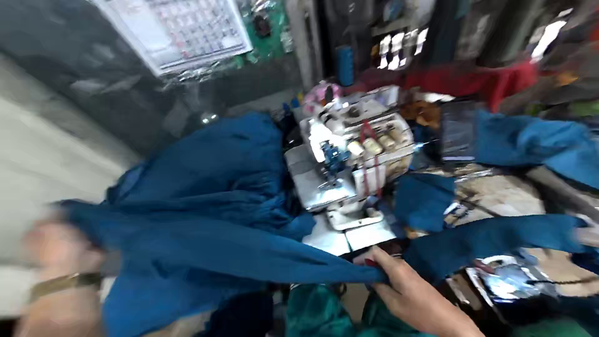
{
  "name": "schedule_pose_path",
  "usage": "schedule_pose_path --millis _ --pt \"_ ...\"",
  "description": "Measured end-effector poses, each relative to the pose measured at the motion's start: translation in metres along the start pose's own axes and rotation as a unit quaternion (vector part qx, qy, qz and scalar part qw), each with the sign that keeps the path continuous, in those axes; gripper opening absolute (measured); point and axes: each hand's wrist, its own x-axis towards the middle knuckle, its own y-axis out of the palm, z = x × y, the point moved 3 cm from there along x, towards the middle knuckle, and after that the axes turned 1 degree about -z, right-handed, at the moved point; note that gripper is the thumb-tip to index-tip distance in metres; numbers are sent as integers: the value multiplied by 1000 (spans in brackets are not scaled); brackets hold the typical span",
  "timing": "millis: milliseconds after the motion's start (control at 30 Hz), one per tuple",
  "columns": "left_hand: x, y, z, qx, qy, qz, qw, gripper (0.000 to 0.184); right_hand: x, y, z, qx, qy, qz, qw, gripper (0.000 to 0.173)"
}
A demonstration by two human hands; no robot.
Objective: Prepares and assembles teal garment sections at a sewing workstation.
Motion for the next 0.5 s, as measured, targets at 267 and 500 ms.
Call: schedule_pose_path --millis 267,500 --pt "-151 75 -40 180 244 291 907 25 -16 18 3 250 -122 124 952 30" --pt "-319 155 -19 302 455 621 562 36 -38 -21 36 -22 -129 70 989 26"
